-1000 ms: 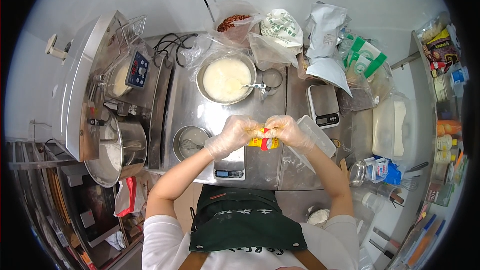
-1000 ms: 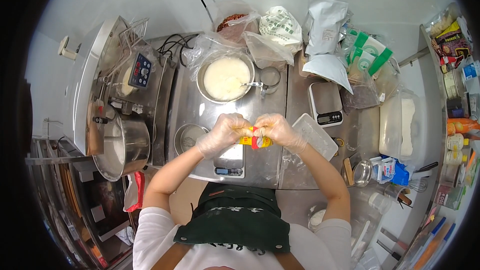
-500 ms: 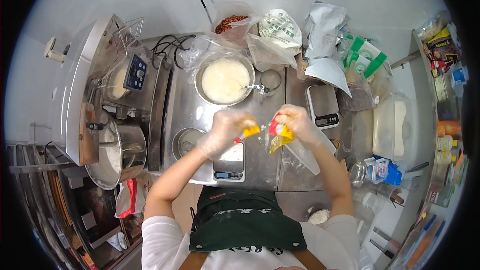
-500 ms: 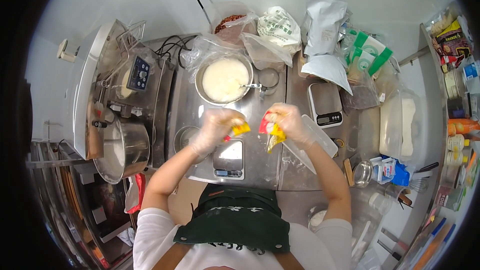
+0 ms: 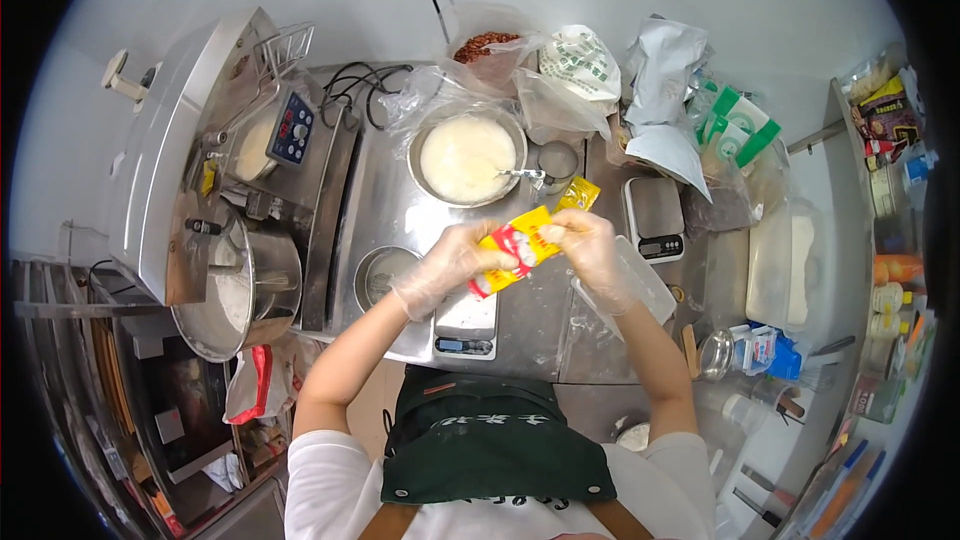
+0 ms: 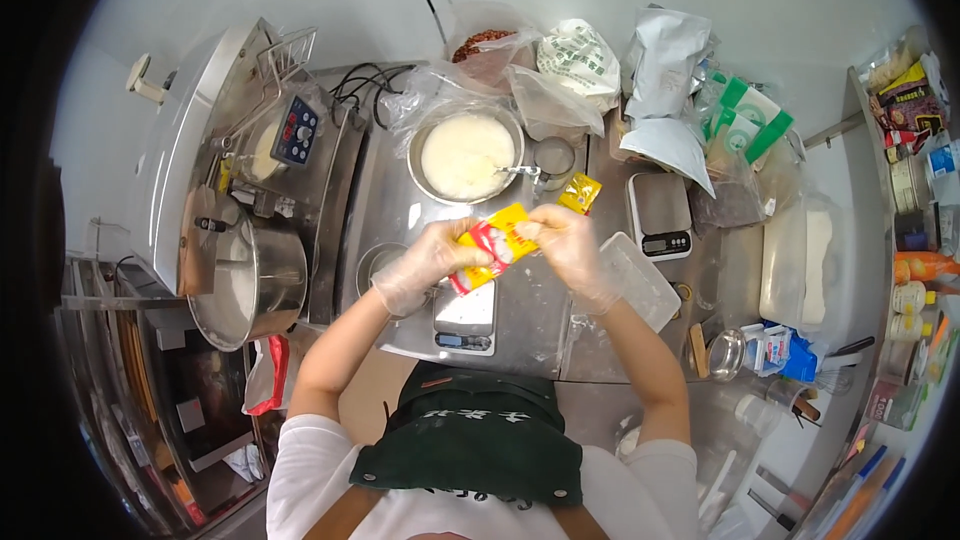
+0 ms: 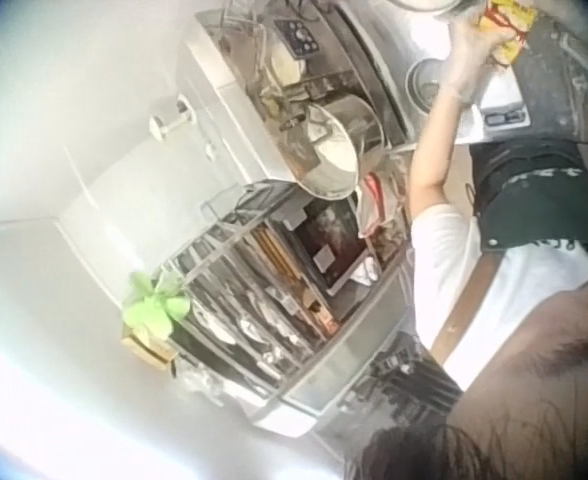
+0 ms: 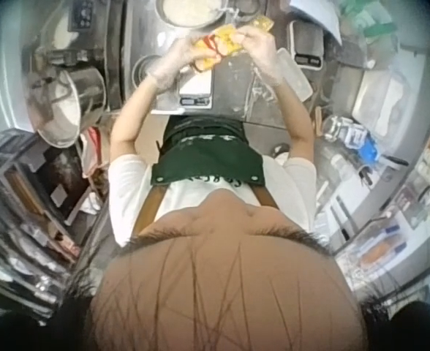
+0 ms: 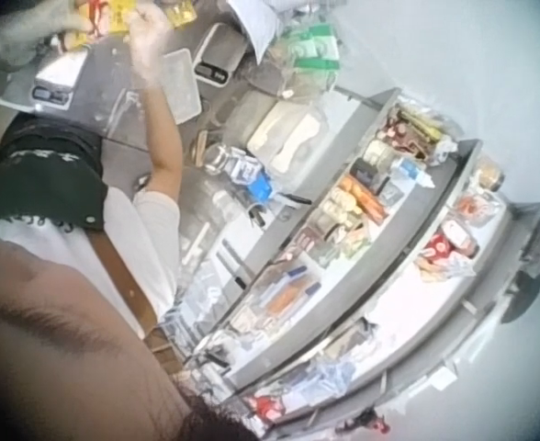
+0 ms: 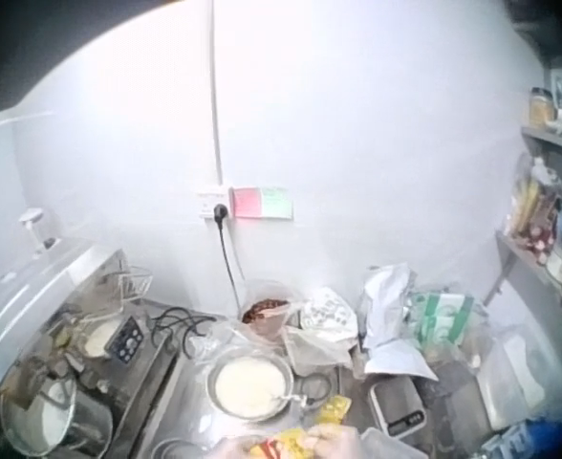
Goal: The person prepares a mixture by cutting open a yellow packet with shears and pouring the contents into a small pot, followed by adding a white powder from a container and whisking the ingredients together. They then add the whisked mixture and several scoops of a white liquid from a bowl into a large commercial mixer containing flour.
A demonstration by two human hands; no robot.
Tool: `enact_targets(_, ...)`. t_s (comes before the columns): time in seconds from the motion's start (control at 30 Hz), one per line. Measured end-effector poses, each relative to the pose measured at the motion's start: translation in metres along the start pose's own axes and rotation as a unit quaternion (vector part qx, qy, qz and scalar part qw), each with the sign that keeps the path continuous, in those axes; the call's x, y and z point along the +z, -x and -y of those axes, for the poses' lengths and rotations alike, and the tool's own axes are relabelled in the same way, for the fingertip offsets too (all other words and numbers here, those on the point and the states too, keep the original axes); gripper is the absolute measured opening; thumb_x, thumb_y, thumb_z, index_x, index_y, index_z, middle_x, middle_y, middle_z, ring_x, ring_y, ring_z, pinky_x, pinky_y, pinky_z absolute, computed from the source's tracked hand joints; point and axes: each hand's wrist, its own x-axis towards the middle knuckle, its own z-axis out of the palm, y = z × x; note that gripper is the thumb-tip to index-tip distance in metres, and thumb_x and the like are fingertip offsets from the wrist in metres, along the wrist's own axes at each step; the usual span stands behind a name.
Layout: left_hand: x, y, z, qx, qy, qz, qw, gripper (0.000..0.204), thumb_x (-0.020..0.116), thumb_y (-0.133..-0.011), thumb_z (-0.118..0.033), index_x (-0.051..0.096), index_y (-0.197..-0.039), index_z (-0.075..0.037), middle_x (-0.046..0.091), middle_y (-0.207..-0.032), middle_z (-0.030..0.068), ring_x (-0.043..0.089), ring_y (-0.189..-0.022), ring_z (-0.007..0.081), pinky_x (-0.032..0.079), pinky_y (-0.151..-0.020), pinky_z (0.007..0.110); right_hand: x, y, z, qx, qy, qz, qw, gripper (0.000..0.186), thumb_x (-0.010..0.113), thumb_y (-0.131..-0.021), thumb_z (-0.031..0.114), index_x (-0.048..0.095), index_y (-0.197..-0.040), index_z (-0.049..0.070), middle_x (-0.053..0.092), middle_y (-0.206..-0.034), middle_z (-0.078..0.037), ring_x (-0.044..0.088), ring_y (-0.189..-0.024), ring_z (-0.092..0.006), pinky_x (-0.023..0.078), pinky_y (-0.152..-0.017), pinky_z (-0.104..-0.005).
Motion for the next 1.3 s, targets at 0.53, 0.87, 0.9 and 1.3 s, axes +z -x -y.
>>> enact_targets(0.53, -0.005, 0.05, -0.002, 0.149, -0.518, -0.003, 0.842, 0.03, 0.066, -0.086, -0.045, 0.072, -0.088, -0.015, 0.068, -0.076, 0.0085, 0.066, -0.072, 0.0302, 0.051, -0.068, 0.043, 0.038, 0.011, 0.055, -0.24, 0.425, 0.251, 0.836, 0.016, 0.074, -0.076, 0.02, 0.072, -0.085, 0.007, 0.068, -0.08, -0.01, 0.065, -0.077, -0.0318, 0.05, -0.069, -0.0411)
enact_targets(0.87, -0.005, 0.079, 0.016, 0.342, -0.498, -0.084, 0.792, 0.019, 0.072, -0.079, -0.034, 0.071, -0.073, -0.016, 0.064, -0.068, 0.0055, 0.064, -0.063, 0.0303, 0.049, -0.055, 0.041, 0.052, 0.036, 0.041, -0.173, 0.228, 0.266, 0.921, 0.011, 0.071, -0.081, 0.012, 0.073, -0.088, 0.003, 0.067, -0.076, -0.016, 0.065, -0.067, -0.0284, 0.051, -0.064, -0.0343)
enact_targets(0.9, -0.003, 0.081, 0.016, 0.36, -0.495, -0.108, 0.783, 0.016, 0.073, -0.077, -0.031, 0.072, -0.073, -0.016, 0.064, -0.068, 0.0052, 0.064, -0.062, 0.0294, 0.049, -0.054, 0.041, 0.055, 0.041, 0.039, -0.083, 0.133, 0.242, 0.957, 0.011, 0.07, -0.082, 0.011, 0.072, -0.087, 0.002, 0.067, -0.076, -0.016, 0.065, -0.067, -0.0266, 0.05, -0.064, -0.0334)
enact_targets(1.3, 0.008, 0.097, 0.029, 0.362, -0.467, -0.138, 0.795, 0.016, 0.077, -0.074, -0.025, 0.075, -0.088, -0.018, 0.067, -0.069, 0.0056, 0.066, -0.062, 0.0251, 0.051, -0.055, 0.038, 0.056, 0.084, 0.022, -0.019, 0.14, 0.056, 0.988, 0.014, 0.065, -0.087, 0.01, 0.07, -0.089, -0.004, 0.066, -0.072, -0.011, 0.061, -0.067, -0.0128, 0.05, -0.064, -0.0304)
